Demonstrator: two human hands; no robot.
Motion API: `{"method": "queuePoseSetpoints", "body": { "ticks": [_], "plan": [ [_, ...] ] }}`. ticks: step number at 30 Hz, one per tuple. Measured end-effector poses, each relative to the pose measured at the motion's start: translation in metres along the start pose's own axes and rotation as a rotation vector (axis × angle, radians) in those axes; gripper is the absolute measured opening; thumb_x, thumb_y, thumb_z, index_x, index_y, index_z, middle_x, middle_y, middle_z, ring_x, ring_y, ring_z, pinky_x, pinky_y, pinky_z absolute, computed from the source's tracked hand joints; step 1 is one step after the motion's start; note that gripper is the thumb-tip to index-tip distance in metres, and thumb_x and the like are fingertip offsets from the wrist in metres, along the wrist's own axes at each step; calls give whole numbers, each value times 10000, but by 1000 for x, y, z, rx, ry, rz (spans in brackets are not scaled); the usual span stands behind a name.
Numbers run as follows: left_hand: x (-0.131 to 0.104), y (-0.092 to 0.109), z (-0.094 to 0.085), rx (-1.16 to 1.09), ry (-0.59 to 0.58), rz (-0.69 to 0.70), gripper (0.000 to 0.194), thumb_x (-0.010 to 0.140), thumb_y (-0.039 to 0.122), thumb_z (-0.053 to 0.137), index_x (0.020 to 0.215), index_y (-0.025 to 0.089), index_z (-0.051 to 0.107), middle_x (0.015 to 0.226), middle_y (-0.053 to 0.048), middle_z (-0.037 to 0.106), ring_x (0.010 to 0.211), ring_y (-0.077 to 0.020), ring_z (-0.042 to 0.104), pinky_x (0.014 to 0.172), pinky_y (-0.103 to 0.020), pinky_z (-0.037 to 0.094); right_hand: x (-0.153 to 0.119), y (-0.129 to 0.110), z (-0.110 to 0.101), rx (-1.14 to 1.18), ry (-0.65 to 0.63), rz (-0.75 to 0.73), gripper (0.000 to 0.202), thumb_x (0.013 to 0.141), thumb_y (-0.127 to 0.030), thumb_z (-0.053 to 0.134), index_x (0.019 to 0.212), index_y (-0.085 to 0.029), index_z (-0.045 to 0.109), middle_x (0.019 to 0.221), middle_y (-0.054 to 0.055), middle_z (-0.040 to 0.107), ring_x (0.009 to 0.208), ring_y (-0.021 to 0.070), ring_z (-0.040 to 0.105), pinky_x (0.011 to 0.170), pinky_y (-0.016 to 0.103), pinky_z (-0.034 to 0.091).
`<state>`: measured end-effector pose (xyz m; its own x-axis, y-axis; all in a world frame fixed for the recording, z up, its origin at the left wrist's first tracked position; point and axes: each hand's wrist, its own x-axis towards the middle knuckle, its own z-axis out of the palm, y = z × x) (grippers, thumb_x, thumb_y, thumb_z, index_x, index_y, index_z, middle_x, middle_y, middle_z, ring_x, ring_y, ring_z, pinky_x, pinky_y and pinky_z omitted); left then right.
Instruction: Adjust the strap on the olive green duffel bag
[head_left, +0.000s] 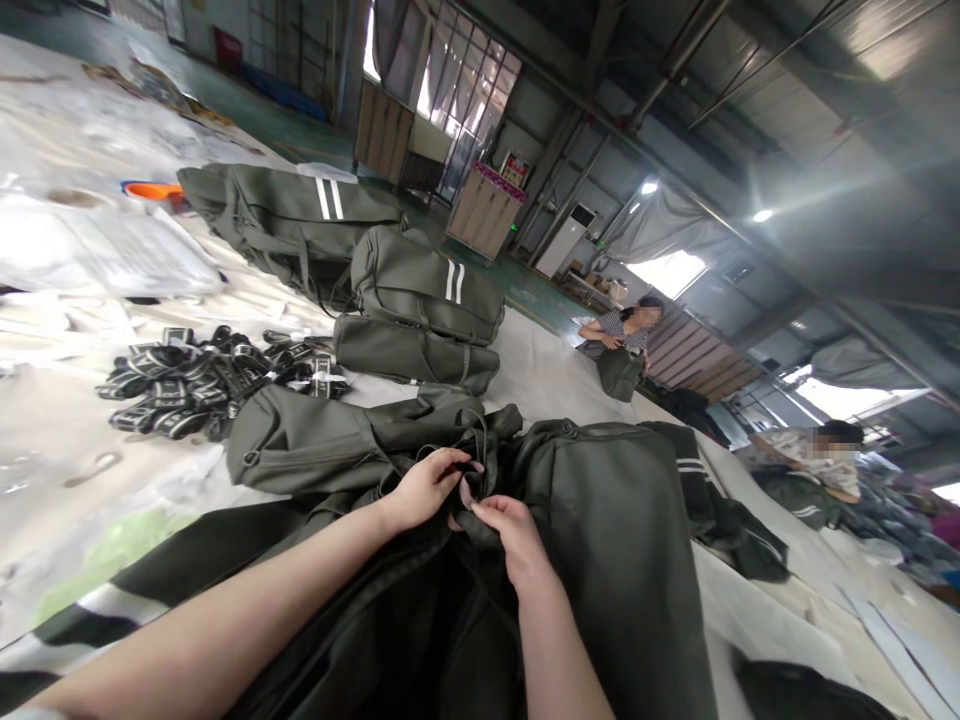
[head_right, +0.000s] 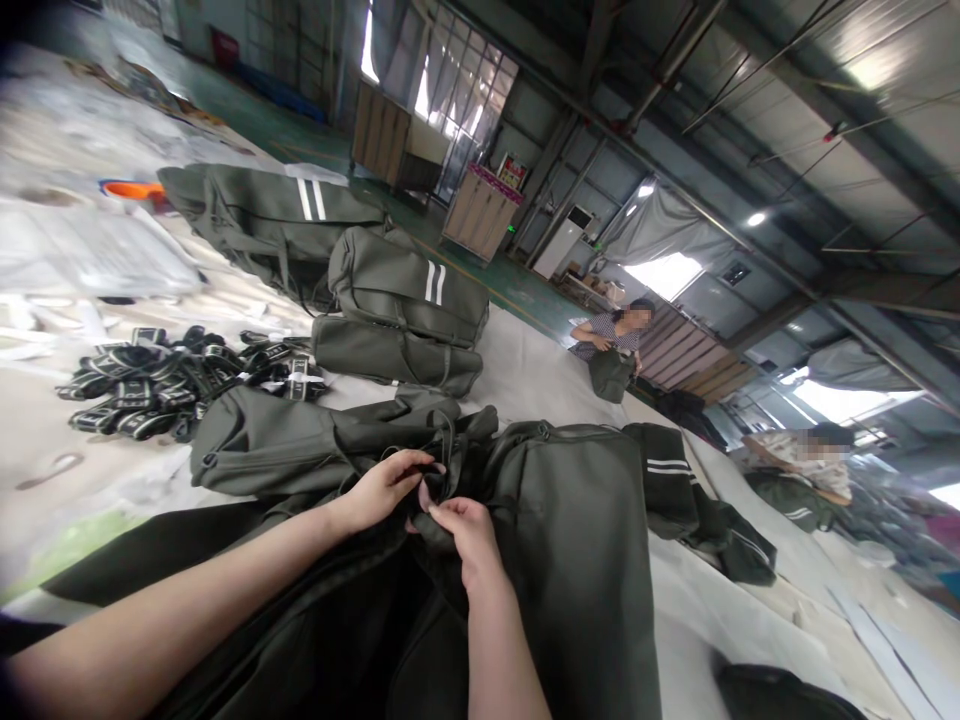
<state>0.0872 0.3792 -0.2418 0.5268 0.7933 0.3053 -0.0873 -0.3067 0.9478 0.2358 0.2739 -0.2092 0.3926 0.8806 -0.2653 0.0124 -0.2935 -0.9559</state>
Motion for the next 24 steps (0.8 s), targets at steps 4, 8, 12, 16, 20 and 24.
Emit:
{"method": "queuePoseSetpoints", "body": {
  "ticks": [4,8,12,16,20,24],
  "plan": [
    [1,-2,0,-78,-35,-45,275,846,240,549,1084,149,652,1099,-103,654,1043,-220,606,983,-348,446,-11,5,-1,159,-68,-62,340,522,-378,846,560,-182,570,573,-44,549,539,101,444,575,244,354],
    [5,-8,-1,-126,-51,-111,300,821,294,585,1061,130,656,1043,-104,663,970,-226,608,928,-352,454,-27,7,2,108,-154,-312,442,554,-297,822,431,-191,410,581,-43,444,621,124,455,667,273,431],
    [6,-13,-1,-239,-60,-183,363,774,361,633,1058,135,655,978,-76,671,895,-210,596,849,-329,451,-26,17,8,116,-4,-252,231,677,-385,719,677,-196,586,688,-11,554,644,141,505,624,261,437],
    [4,-13,-2,-395,-51,-292,390,710,387,686,1011,140,663,802,-24,641,705,-154,548,706,-289,428,-13,29,11,-90,271,-297,291,708,-461,705,709,-199,577,640,-18,572,622,147,524,599,253,434],
    [2,-11,-6,-539,-48,-360,346,678,352,712,949,141,676,802,-28,647,740,-149,565,721,-273,433,-7,31,11,-297,247,-281,251,682,-405,732,777,-188,650,639,-10,601,605,158,545,586,264,435],
    [2,-9,-7,-557,-37,-360,341,661,348,722,921,130,691,785,-34,649,728,-142,564,712,-266,433,-9,26,9,-184,130,-155,266,657,-383,755,804,-176,680,565,-36,572,544,136,500,551,251,383]
  ]
}}
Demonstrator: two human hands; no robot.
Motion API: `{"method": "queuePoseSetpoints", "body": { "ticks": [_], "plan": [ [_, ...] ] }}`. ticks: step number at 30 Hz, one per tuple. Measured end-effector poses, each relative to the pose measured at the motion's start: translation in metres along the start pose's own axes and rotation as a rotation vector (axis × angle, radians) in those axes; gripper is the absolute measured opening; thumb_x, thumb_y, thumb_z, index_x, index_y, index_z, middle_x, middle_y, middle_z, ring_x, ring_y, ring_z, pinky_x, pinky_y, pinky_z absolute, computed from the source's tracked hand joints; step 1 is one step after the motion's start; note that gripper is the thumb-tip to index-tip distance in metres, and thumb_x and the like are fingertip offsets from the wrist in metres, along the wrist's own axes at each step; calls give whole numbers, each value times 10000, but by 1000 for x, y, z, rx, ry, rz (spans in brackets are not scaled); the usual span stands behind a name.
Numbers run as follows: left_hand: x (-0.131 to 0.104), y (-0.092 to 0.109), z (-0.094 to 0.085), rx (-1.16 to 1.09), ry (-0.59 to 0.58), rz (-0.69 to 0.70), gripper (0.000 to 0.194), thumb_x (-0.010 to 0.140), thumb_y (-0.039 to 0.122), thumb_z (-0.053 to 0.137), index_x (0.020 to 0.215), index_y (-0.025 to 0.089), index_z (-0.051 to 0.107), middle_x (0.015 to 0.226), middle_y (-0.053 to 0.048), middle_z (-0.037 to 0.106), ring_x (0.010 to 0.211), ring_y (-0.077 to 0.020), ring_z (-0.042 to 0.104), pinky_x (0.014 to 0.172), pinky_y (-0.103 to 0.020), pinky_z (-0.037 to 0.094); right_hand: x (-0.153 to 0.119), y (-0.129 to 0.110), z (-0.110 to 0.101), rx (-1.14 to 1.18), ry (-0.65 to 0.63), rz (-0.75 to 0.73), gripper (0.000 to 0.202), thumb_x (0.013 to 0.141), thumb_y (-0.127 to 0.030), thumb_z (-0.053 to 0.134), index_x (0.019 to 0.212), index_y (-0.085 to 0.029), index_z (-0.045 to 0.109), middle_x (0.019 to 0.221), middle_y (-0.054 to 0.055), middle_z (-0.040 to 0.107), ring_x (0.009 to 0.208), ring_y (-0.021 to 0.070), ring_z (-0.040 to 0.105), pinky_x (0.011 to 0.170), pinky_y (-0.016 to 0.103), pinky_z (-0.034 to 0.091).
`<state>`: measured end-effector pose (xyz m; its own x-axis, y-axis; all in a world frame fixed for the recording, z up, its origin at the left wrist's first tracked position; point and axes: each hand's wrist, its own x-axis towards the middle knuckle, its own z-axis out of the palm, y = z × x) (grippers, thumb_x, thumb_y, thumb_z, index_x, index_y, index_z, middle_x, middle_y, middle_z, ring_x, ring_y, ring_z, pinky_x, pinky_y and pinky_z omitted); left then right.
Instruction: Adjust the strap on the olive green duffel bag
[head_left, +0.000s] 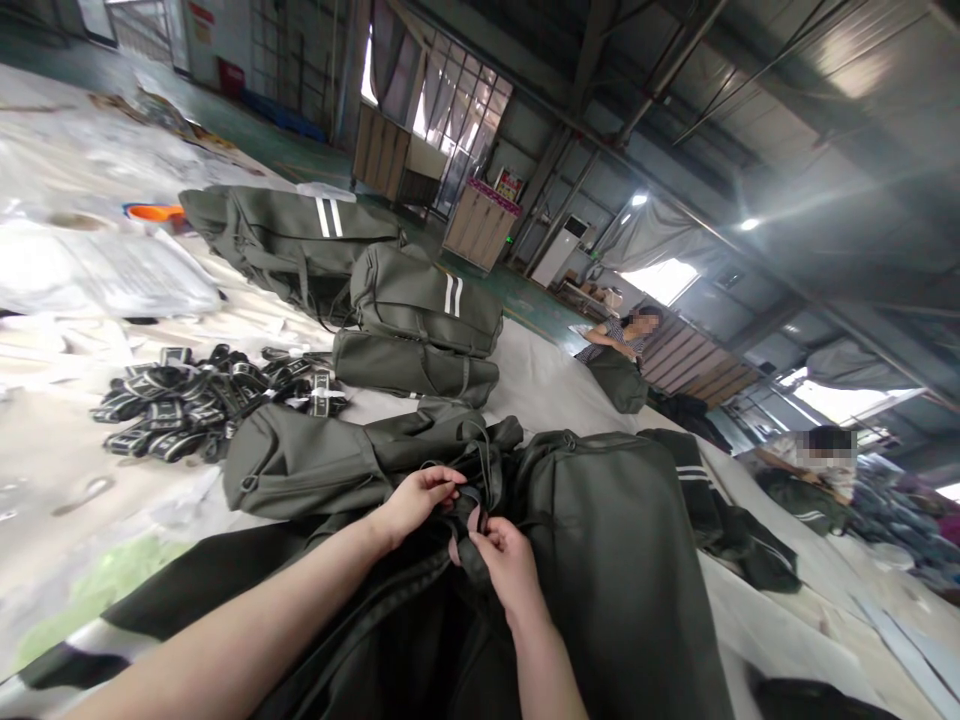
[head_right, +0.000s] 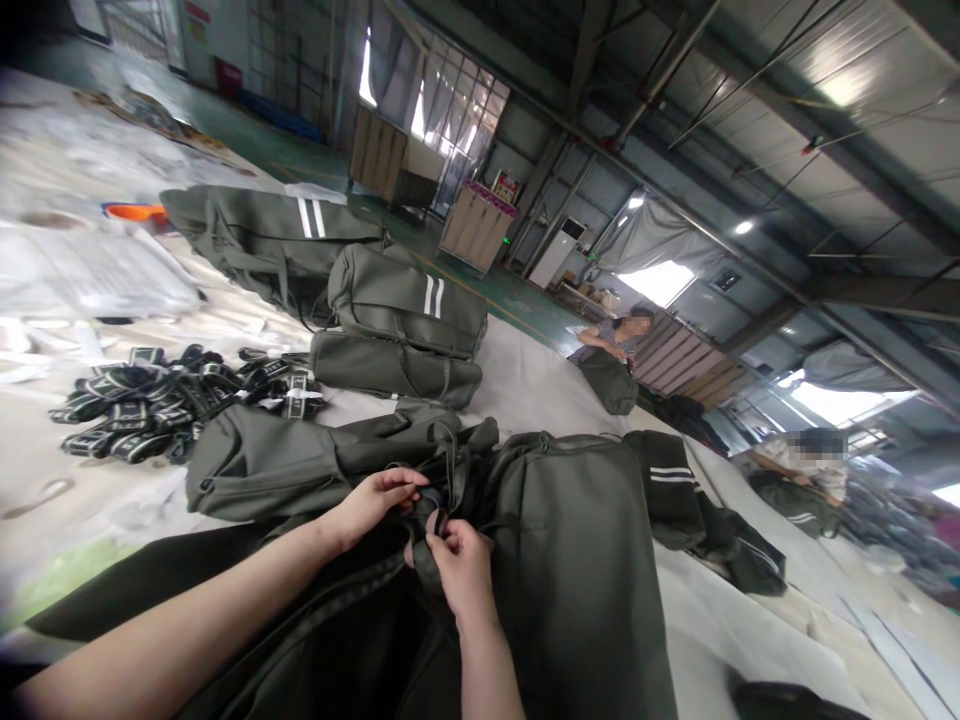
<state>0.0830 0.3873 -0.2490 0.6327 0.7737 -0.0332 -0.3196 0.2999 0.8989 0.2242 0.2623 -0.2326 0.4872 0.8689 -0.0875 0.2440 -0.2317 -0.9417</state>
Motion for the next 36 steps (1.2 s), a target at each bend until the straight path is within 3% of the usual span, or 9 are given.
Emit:
{"method": "queuePoseSetpoints", "body": {
  "ticks": [5,8,11,15,20,27,32,34,36],
  "plan": [
    [-3,3,2,-34,-3,9,330,649,342,727,896,125,698,759,-32,649,705,-133,562,716,-268,440,-13,-11,-10,458,-247,96,278,568,-268,836,707,-183,611,658,-47,605,588,101,501,584,214,383],
    [-4,4,2,-55,-21,1,321,639,337,739,873,121,699,718,-26,643,670,-122,553,706,-262,442,-20,-13,-16,614,-275,105,309,522,-214,869,699,-187,618,715,-49,608,664,105,525,653,212,418],
    [-4,4,1,-69,-43,-11,322,632,339,750,858,115,697,698,-25,643,645,-113,546,689,-254,437,-21,-12,-18,625,-175,112,260,641,-367,835,732,-199,659,817,-8,663,791,149,575,785,271,454],
    [-4,5,-2,-93,-39,-17,336,630,345,759,865,114,693,708,-30,652,635,-112,552,673,-253,443,-21,-10,-24,662,-103,50,426,753,-541,720,538,-212,555,829,30,684,893,215,599,892,378,452],
    [-2,6,-4,-115,-49,-25,377,641,395,766,872,108,690,708,-51,675,634,-124,573,684,-263,452,-27,-11,-35,691,-236,-80,320,780,-544,681,697,-234,686,860,32,671,883,210,580,899,387,457],
    [-2,6,-1,-96,-21,-36,293,643,322,759,836,109,699,701,-43,669,644,-122,583,691,-249,458,-34,-26,-42,605,-179,-182,274,804,-492,681,731,-232,727,1128,77,687,1113,289,582,1005,512,418],
    [-5,48,-18,133,-82,-121,244,641,227,741,853,114,699,824,-57,705,659,-124,608,636,-221,482,-43,-51,-80,570,109,-277,228,804,-438,699,884,-229,744,1123,84,694,1123,275,594,968,486,467],
    [-14,77,-43,338,-83,-134,243,664,190,728,887,99,697,794,-39,712,650,-122,617,592,-187,476,-49,-51,-97,557,158,-282,210,807,-422,694,810,-216,736,1079,80,704,1082,251,613,912,424,502],
    [-32,106,-80,512,-73,-170,225,709,128,671,923,62,689,747,-9,711,642,-103,621,568,-143,461,-56,-46,-112,584,183,-299,299,827,-412,671,612,-204,664,1070,71,704,1053,227,623,842,369,523]
  ]
}}
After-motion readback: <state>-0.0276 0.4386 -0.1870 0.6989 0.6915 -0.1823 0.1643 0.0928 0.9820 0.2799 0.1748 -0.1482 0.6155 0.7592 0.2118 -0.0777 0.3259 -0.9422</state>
